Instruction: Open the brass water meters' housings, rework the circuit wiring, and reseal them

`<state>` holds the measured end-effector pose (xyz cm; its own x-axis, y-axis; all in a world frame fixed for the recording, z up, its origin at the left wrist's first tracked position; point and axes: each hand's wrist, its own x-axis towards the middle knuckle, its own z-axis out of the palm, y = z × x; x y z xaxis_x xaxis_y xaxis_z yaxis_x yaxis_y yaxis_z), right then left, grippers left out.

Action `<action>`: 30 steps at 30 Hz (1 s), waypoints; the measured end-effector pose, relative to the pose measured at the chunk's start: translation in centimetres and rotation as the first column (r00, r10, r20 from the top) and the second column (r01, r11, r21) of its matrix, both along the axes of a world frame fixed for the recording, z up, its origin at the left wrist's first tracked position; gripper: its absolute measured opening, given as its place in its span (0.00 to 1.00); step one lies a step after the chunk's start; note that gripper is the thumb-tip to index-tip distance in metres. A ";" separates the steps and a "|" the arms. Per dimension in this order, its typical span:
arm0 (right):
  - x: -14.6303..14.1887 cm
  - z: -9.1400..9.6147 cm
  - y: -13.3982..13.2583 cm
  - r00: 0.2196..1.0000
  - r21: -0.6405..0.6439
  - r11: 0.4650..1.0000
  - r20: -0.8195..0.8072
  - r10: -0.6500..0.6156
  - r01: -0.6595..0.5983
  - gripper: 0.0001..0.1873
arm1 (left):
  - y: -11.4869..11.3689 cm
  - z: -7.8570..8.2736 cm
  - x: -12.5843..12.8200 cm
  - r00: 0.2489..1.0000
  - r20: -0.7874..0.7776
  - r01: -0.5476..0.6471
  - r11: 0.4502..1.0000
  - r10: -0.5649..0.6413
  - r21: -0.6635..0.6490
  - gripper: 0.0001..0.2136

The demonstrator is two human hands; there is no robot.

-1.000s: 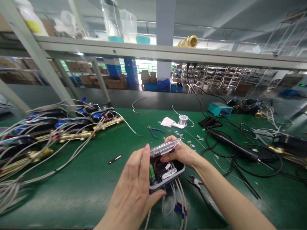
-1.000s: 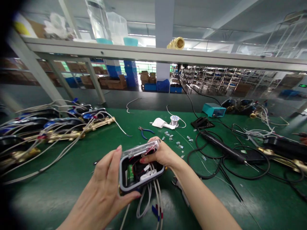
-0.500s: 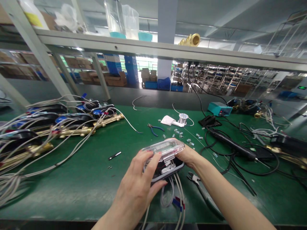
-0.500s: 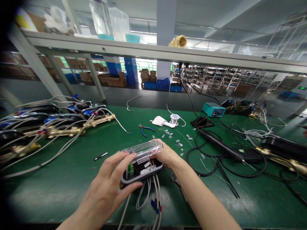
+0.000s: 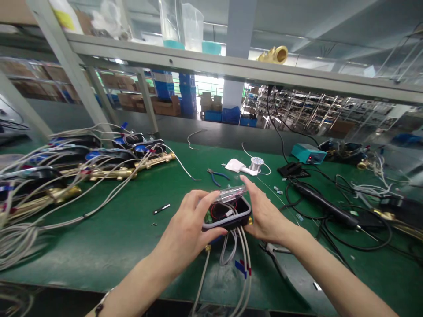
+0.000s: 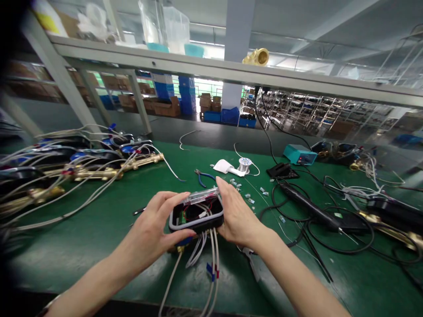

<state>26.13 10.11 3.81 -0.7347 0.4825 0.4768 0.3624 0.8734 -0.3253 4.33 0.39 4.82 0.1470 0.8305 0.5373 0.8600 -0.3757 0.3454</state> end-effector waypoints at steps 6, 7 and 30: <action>-0.8 -0.4 1.2 0.999 0.074 0.997 -0.024 -0.028 0.029 0.43 | -0.4 -1.0 0.0 0.988 -0.151 -0.025 1.000 0.026 0.009 0.48; -0.7 -0.5 1.3 0.999 0.081 0.996 -0.030 -0.028 0.031 0.41 | -0.5 -1.2 0.0 0.982 -0.184 -0.034 0.999 0.038 0.026 0.51; -2.6 -1.3 -3.2 0.984 0.157 0.972 0.029 -0.179 0.172 0.18 | 0.9 -1.1 -4.2 0.981 0.191 0.014 0.957 0.043 -0.289 0.22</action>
<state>23.56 6.93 2.51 -0.6665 0.5288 0.5255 0.5248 0.8334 -0.1732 0.15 1.26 3.67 0.0509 0.9551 0.2919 0.7709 -0.2234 0.5965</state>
